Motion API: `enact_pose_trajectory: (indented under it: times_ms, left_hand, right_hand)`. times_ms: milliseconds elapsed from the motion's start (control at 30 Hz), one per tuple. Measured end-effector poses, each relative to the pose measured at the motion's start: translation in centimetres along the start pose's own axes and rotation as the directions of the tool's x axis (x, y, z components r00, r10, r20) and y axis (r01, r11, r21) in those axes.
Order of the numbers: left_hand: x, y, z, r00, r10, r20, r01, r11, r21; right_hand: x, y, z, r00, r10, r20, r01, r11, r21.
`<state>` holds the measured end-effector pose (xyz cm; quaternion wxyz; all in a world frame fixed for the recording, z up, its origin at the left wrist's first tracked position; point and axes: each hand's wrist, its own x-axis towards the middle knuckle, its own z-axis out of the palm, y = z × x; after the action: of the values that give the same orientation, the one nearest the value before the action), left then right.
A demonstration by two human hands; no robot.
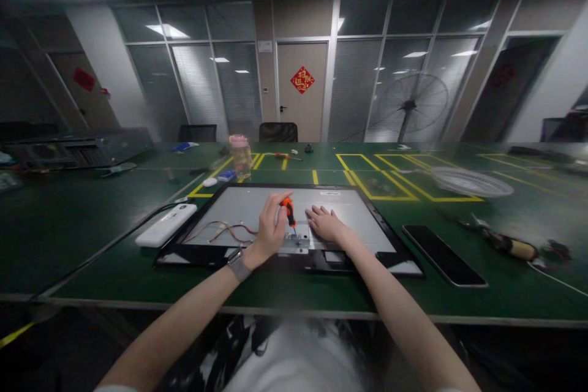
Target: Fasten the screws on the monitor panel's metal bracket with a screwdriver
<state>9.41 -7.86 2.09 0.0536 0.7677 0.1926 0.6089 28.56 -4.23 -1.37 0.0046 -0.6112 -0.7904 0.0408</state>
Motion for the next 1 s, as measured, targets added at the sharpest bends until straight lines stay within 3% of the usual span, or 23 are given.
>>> enact_pose_trajectory:
  times_ms: [200, 433, 667, 1000]
  left_hand:
    - [0.07, -0.01, -0.03, 0.999, 0.003, -0.043, -0.002, 1.000, 0.022]
    - [0.10, -0.02, -0.07, 1.000, -0.003, 0.007, 0.003, 0.999, -0.039]
    - [-0.03, -0.10, -0.03, 0.999, -0.030, -0.024, 0.030, 0.999, 0.030]
    - [-0.23, -0.33, 0.00, 0.999, -0.035, 0.015, 0.034, 0.999, 0.034]
  right_hand:
    - [-0.03, 0.01, 0.06, 1.000, 0.005, -0.001, -0.005, 1.000, 0.008]
    - [0.01, 0.06, 0.06, 1.000, 0.009, 0.008, -0.009, 1.000, 0.022]
    - [-0.18, -0.09, -0.11, 1.000, -0.002, 0.007, 0.002, 1.000, 0.031]
    - [-0.15, -0.16, 0.00, 1.000, -0.002, -0.001, 0.002, 0.999, 0.034]
